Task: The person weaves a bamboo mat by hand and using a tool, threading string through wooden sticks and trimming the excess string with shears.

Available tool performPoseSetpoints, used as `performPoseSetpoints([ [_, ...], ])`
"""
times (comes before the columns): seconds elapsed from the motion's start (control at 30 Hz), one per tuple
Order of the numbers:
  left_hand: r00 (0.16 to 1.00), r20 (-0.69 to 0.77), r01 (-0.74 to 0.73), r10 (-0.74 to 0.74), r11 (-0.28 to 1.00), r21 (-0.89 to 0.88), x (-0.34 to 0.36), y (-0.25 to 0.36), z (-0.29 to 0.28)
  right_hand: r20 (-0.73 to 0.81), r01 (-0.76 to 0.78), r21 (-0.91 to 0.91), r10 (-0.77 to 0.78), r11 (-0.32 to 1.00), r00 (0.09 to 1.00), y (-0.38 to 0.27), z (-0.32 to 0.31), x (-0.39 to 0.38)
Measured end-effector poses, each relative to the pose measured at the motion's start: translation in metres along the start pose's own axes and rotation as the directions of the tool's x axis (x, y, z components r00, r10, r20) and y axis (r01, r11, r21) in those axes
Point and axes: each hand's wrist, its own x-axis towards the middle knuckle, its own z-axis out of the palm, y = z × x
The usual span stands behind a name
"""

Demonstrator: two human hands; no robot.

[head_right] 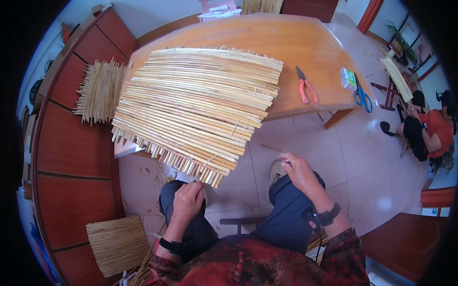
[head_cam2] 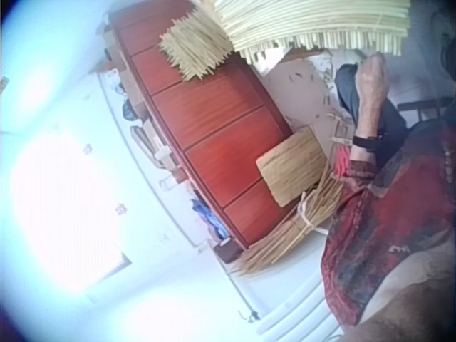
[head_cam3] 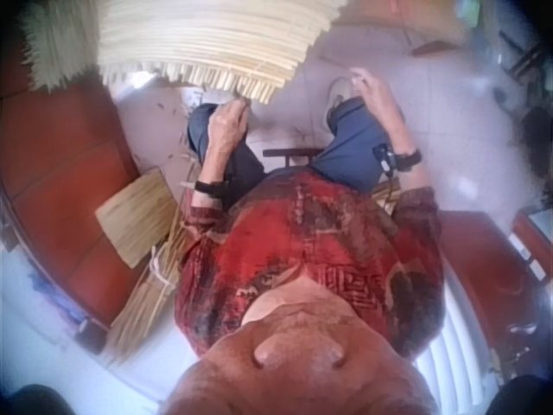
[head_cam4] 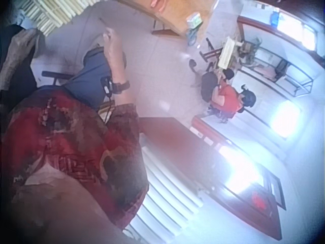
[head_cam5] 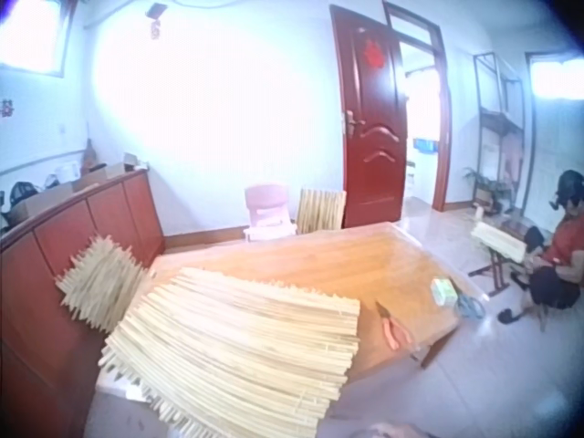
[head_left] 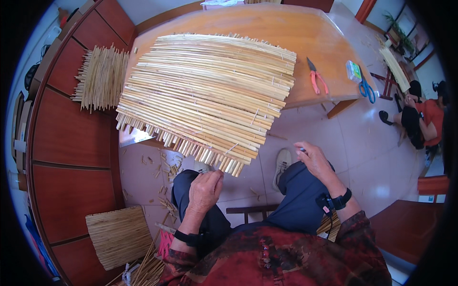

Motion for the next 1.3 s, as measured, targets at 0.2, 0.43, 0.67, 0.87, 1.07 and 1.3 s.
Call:
performPoseSetpoints([
  [0.2,0.997,0.083,-0.004,0.003,1.0,0.01,0.006,0.005,0.0,-0.257,0.023,0.139,0.013,0.99,0.966,0.005,-0.028,0.027],
  [0.43,0.993,0.119,-0.016,0.015,1.0,0.006,0.008,0.008,0.001,-0.573,0.074,-0.428,-0.334,0.901,0.748,-0.004,-0.087,0.102],
  [0.67,0.991,0.13,-0.01,0.009,1.0,0.007,0.007,0.003,0.002,-0.61,-0.16,-0.481,-0.198,0.862,0.768,-0.004,-0.091,0.151],
  [0.87,0.983,0.179,-0.048,0.046,0.999,0.007,0.012,0.003,0.005,-0.477,-0.203,-0.646,-0.181,0.736,0.86,0.018,-0.103,0.177],
  [1.07,0.984,0.154,-0.082,0.084,0.997,-0.015,0.009,0.0,0.007,-0.476,-0.193,0.0,0.17,0.981,0.863,0.042,-0.119,0.151],
  [1.3,0.961,0.275,0.115,-0.019,0.934,-0.338,-0.017,0.009,0.013,-0.253,0.059,0.475,0.072,0.878,0.965,-0.024,-0.044,-0.004],
])
